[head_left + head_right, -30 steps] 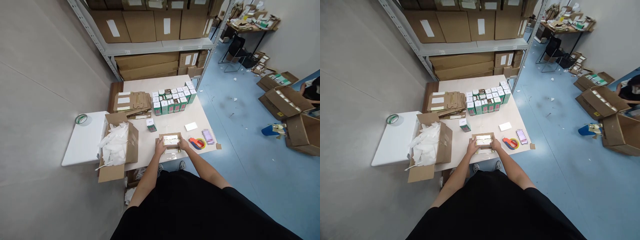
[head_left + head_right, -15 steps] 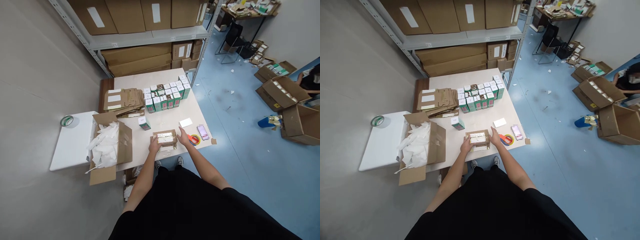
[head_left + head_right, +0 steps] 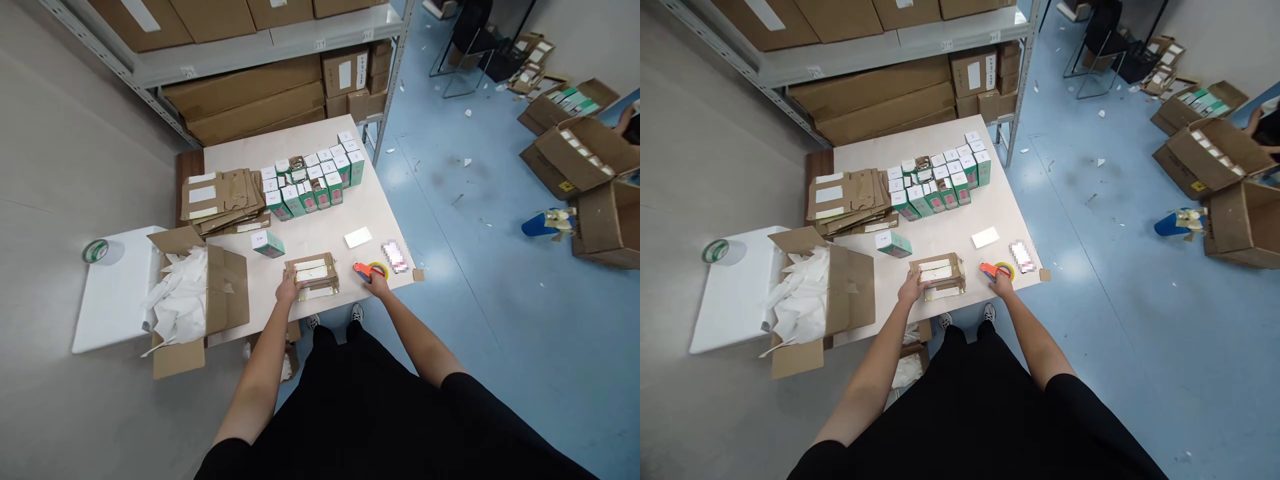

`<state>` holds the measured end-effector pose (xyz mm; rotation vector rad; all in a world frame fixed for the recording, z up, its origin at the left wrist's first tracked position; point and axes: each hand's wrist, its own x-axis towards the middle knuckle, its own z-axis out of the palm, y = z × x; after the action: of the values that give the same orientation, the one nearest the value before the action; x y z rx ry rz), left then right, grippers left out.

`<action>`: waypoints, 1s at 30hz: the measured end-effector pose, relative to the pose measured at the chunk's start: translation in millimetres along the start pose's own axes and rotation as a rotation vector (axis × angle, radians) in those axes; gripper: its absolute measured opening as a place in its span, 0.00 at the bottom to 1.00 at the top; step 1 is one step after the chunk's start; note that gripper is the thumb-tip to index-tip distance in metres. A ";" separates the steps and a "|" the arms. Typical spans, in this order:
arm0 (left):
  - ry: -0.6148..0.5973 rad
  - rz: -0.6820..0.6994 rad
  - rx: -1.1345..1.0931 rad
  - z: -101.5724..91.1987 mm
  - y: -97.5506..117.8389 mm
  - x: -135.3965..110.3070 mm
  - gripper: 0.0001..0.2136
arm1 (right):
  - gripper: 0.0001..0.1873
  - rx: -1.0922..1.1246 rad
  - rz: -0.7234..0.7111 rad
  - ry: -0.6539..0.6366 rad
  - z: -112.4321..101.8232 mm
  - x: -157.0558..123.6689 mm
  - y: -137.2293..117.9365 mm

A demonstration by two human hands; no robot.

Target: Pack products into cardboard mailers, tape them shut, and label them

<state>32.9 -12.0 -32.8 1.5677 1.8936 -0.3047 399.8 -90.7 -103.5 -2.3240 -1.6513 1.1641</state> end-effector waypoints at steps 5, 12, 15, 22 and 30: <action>0.022 0.010 -0.026 6.2 -4.2 2.0 0.41 | 0.24 -0.095 0.021 0.125 22.7 7.6 -1.5; 0.042 0.034 -0.124 15.8 -9.3 2.5 0.40 | 0.20 0.132 0.026 0.156 12.3 -0.1 -12.8; 0.048 0.039 -0.169 18.4 -10.4 3.0 0.40 | 0.19 0.245 -0.163 0.239 5.1 -11.7 -36.7; 0.063 0.019 -0.278 16.8 -6.3 1.6 0.40 | 0.22 0.504 -0.689 0.106 -2.4 -14.2 -138.4; 0.356 0.018 -0.397 29.6 -1.4 -30.0 0.49 | 0.20 0.495 -0.641 -0.029 10.9 -3.8 -154.2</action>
<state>43.6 -52.6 -37.3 1.4293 2.0431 0.3637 271.7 -32.5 -39.5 -1.3489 -1.6739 1.2548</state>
